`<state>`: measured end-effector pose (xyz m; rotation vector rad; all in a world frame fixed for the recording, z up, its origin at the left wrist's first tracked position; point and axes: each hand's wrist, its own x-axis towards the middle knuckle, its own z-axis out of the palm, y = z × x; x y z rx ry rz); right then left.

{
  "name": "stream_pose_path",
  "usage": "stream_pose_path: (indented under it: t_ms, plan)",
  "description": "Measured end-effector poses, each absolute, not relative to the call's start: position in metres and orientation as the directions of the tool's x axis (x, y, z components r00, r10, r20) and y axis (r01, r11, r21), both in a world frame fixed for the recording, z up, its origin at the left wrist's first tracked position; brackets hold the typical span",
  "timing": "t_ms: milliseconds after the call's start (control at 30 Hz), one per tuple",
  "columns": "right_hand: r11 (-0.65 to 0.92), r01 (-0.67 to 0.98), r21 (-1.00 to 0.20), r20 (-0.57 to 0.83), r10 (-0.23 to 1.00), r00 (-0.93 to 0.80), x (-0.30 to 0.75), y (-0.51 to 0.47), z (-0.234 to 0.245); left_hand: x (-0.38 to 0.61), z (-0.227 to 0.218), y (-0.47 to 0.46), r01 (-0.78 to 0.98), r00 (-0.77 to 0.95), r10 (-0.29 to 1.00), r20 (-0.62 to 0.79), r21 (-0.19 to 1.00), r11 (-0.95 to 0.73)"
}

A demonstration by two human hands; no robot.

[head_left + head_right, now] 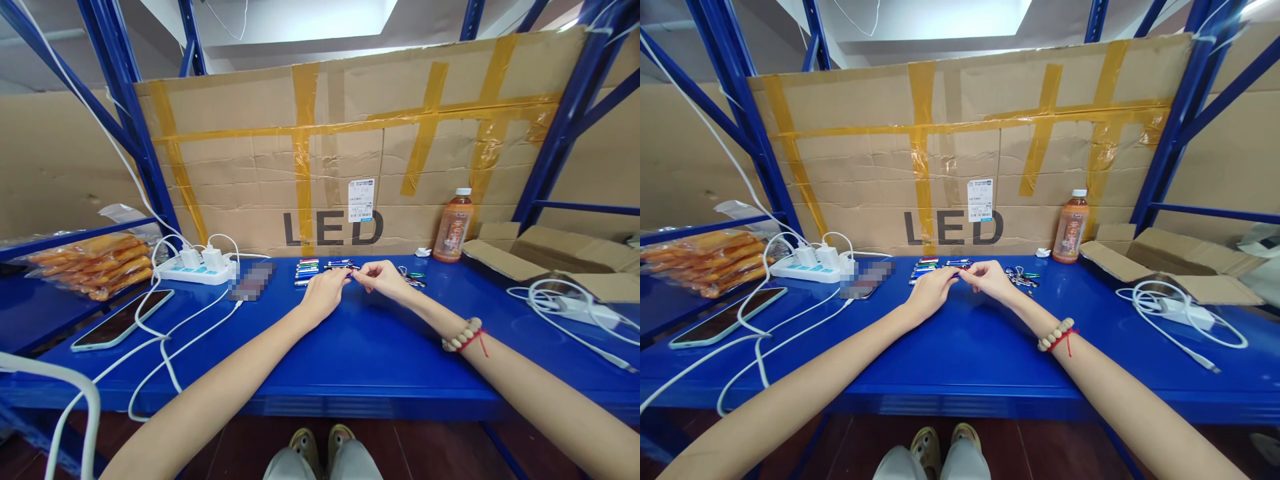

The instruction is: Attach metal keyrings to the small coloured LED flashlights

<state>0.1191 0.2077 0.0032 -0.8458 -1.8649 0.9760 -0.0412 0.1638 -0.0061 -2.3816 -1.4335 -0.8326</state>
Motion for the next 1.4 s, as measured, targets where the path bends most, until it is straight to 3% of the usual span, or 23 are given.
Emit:
stream_pose_path:
  t_ms: [167, 367, 600, 833, 1100, 1400]
  plan:
    - [0.401, 0.156, -0.903, 0.307, 0.855, -0.418, 0.116, 0.205, 0.003, -0.042, -0.005, 0.166, 0.861, 0.348, 0.695, 0.629, 0.080, -0.503]
    - [0.391, 0.070, -0.918, 0.333, 0.854, -0.400, 0.113, 0.206, 0.002, -0.043, -0.003, 0.169, 0.839, 0.315, 0.690, 0.651, 0.148, -0.523]
    - [0.480, 0.144, -0.865, 0.409, 0.842, -0.353, 0.116, 0.214, 0.001, -0.039, -0.008, 0.170, 0.818, 0.224, 0.785, 0.577, 0.326, -0.473]
    - [0.467, 0.082, -0.881, 0.405, 0.831, -0.380, 0.118, 0.214, 0.002, -0.038, -0.011, 0.173, 0.766, 0.202, 0.793, 0.575, 0.411, -0.494]
    - [0.487, 0.068, -0.871, 0.413, 0.798, -0.439, 0.123, 0.217, 0.003, -0.037, -0.011, 0.168, 0.760, 0.241, 0.771, 0.589, 0.379, -0.528]
    - [0.513, 0.078, -0.855, 0.401, 0.748, -0.529, 0.131, 0.221, -0.001, -0.038, -0.013, 0.164, 0.766, 0.350, 0.797, 0.492, 0.340, -0.546]
